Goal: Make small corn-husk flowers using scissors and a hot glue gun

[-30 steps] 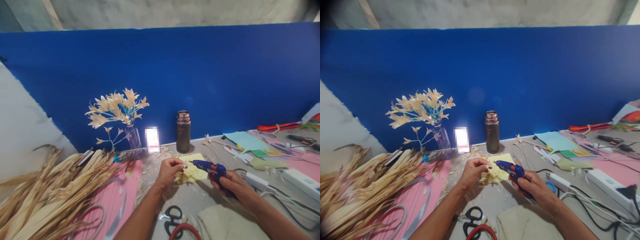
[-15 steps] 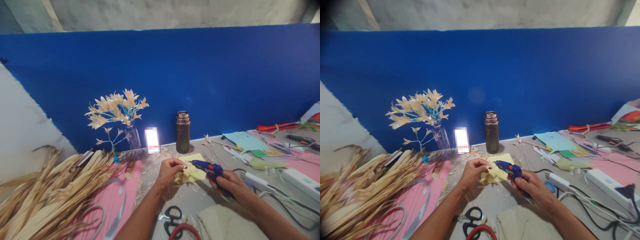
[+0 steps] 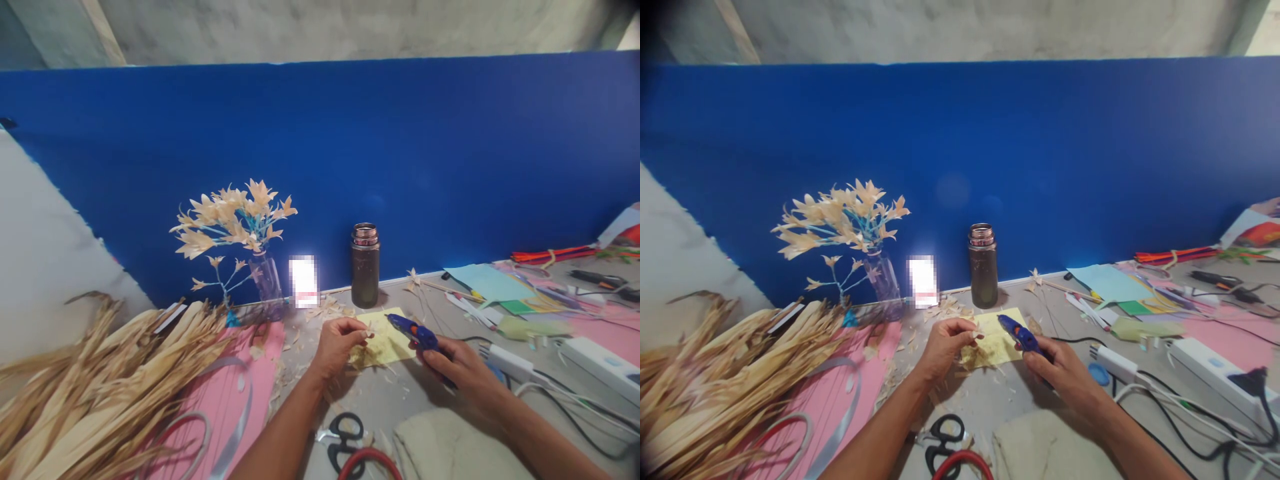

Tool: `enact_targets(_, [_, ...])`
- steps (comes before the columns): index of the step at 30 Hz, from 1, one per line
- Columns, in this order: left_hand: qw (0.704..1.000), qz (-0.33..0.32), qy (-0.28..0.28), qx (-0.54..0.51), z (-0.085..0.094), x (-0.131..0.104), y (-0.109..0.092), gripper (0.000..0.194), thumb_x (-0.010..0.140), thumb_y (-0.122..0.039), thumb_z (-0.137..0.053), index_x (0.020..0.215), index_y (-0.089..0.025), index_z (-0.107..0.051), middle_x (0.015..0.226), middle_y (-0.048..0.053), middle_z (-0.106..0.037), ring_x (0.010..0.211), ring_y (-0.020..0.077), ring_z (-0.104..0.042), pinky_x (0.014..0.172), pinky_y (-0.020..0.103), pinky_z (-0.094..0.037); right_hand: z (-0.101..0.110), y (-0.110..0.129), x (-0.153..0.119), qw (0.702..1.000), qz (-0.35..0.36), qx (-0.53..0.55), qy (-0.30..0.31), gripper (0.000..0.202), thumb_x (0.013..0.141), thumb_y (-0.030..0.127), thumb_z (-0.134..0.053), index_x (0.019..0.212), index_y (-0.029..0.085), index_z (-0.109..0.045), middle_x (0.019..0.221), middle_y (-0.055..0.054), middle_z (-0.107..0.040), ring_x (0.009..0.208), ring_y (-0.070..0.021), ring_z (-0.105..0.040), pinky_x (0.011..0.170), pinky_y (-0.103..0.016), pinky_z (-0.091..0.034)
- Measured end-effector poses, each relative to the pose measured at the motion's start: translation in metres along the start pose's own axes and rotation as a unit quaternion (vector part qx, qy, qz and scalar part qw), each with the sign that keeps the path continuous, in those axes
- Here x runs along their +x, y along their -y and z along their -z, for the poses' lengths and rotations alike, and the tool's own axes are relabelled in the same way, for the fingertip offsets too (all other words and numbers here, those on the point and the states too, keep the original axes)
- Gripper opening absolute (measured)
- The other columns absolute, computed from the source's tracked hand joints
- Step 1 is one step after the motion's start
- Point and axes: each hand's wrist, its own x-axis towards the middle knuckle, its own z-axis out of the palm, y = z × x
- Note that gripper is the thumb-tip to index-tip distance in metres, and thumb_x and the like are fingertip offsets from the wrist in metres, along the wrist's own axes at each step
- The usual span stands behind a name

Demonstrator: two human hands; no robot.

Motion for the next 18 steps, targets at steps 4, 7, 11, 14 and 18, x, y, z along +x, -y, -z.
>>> enact_targets(4, [1.0,0.006,0.004,-0.019,0.001,-0.001,-0.001,0.017,0.06,-0.026,-0.086,0.067,-0.014,-0.076,0.071,0.009,-0.074,0.059,0.0155,-0.064,0.058,0.027,-0.05,0.001,0.002,0.003,0.993,0.028,-0.114,-0.025,0.03,0.083,0.045,-0.064,0.091,0.019,-0.074,0.076,-0.002,-0.069,0.069,-0.0216,-0.058,0.062,-0.029,-0.043])
enact_targets(7, [0.997,0.017,0.015,-0.069,0.001,-0.002,-0.004,0.021,0.058,-0.026,-0.088,0.068,-0.013,-0.074,0.072,0.009,-0.074,0.064,0.0165,-0.067,0.062,0.027,-0.051,0.0,-0.002,0.003,0.972,0.052,-0.229,-0.006,0.032,0.08,0.041,-0.069,0.104,0.02,-0.075,0.1,-0.008,-0.075,0.089,-0.0298,-0.065,0.081,-0.038,-0.047])
enact_targets(11, [0.99,0.038,0.037,-0.132,-0.005,-0.005,-0.01,0.029,0.054,-0.029,-0.092,0.067,-0.013,-0.072,0.07,0.009,-0.075,0.064,0.0168,-0.068,0.06,0.025,-0.049,-0.001,-0.008,0.001,0.945,0.095,-0.309,0.041,0.028,0.076,0.031,-0.072,0.102,0.024,-0.076,0.107,-0.009,-0.074,0.096,-0.0301,-0.065,0.087,-0.039,-0.047])
enact_targets(14, [0.988,0.044,0.053,-0.142,-0.014,-0.01,-0.015,0.028,0.055,-0.029,-0.092,0.069,-0.013,-0.072,0.071,0.01,-0.076,0.061,0.0145,-0.065,0.059,0.024,-0.048,-0.006,0.0,0.003,0.96,0.123,-0.252,-0.012,0.025,0.078,0.034,-0.07,0.099,0.023,-0.077,0.111,-0.01,-0.073,0.105,-0.0308,-0.063,0.095,-0.041,-0.045])
enact_targets(18, [0.987,0.022,0.067,-0.147,-0.026,-0.018,-0.016,0.024,0.059,-0.026,-0.09,0.07,-0.012,-0.074,0.071,0.008,-0.074,0.067,0.0165,-0.067,0.064,0.026,-0.049,-0.024,0.022,0.008,0.994,0.042,-0.059,-0.086,0.03,0.081,0.047,-0.065,0.079,0.019,-0.076,0.078,-0.006,-0.072,0.073,-0.0227,-0.063,0.067,-0.033,-0.049])
